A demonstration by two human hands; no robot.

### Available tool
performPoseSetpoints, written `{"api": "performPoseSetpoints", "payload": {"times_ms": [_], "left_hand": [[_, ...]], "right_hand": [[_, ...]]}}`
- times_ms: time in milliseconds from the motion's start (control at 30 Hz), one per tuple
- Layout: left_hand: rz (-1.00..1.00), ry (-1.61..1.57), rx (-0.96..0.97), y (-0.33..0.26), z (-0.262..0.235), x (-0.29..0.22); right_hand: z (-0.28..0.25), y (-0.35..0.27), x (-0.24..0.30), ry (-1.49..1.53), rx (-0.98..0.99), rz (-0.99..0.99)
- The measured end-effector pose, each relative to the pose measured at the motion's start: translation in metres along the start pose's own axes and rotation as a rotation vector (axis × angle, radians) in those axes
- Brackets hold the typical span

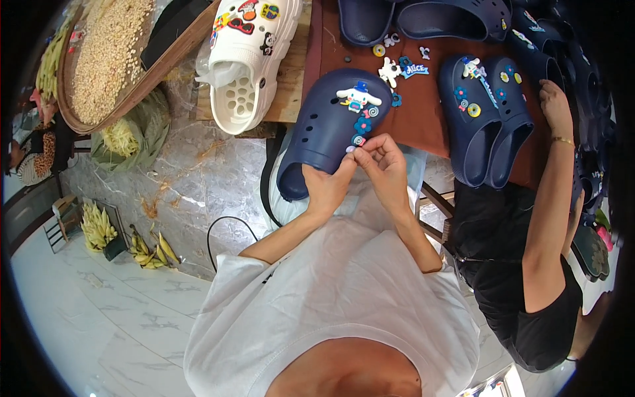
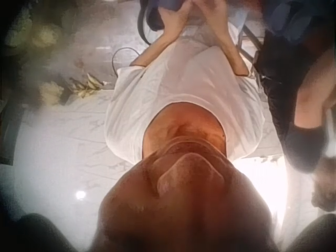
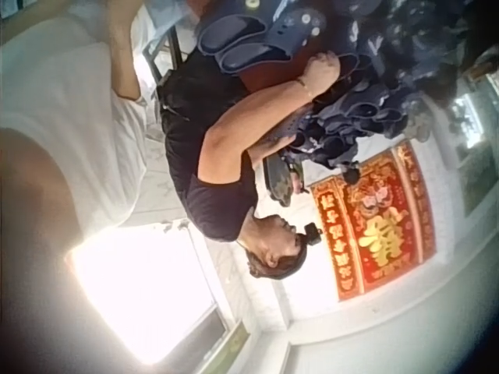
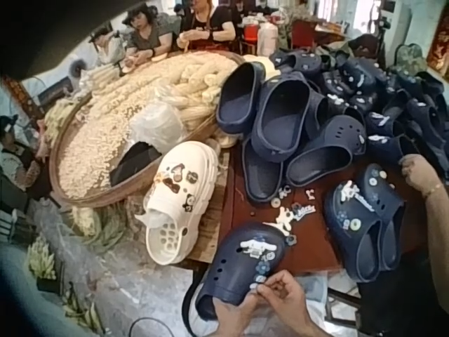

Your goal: The recorder is decorating blue rubber clogs by pushing small colorful charms through the ventilation holes.

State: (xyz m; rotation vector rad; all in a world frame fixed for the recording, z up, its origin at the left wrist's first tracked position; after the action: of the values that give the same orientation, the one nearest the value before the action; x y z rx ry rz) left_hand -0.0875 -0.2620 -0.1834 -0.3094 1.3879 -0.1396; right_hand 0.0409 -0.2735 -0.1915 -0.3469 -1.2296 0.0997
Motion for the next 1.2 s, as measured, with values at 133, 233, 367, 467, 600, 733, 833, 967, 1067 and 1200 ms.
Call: {"api": "performPoseSetpoints", "payload": {"times_ms": [133,233,367,467,600,733,833,967,1067,1200], "left_hand": [[-0.013,0.01,0.027,-0.002,0.0,-0.006],[-0.113,-0.024,0.085,-0.004,-0.006,-0.01],[-0.253,-0.355,0.095,-0.005,-0.021,-0.004],[-0.357,-0.555,0.072,-0.004,-0.027,0.001],[-0.352,-0.504,0.091,-0.004,-0.019,-0.004],[-0.379,-0.538,0.107,-0.003,-0.014,-0.01],[-0.391,-0.557,0.159,-0.002,-0.016,-0.01],[-0.428,-0.75,0.185,0.003,-0.016,-0.01],[-0.567,-0.94,0.113,0.008,-0.013,-0.014],[-0.699,-0.977,0.01,0.012,-0.01,-0.016]], "right_hand": [[-0.005,0.0,-0.002,0.0,0.019,0.001],[-0.01,0.0,-0.001,-0.073,0.052,0.011],[-0.02,0.007,0.017,-0.288,0.11,-0.046],[-0.032,0.03,0.052,-0.47,-0.026,-0.179],[-0.044,0.085,0.072,-0.67,-0.12,-0.354],[-0.045,0.134,0.071,-0.914,-0.191,-0.569],[-0.041,0.153,0.068,-0.956,-0.182,-0.545],[-0.037,0.161,0.069,-1.192,-0.22,-0.568],[-0.039,0.162,0.068,-1.239,-0.225,-0.585],[-0.045,0.149,0.077,-0.96,-0.179,-0.5]]}}
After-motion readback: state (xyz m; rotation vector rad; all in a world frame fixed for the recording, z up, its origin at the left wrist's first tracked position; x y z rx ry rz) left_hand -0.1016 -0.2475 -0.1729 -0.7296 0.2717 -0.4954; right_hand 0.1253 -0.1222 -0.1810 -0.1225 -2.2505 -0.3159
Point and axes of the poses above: each hand's wrist, its own y-axis towards the middle knuckle, its own z-axis out of the palm, x = y × z, the point moved 4 cm from there along y, towards the middle knuckle, and after that the axes turned 1 degree about -x, right-handed, at the moved point
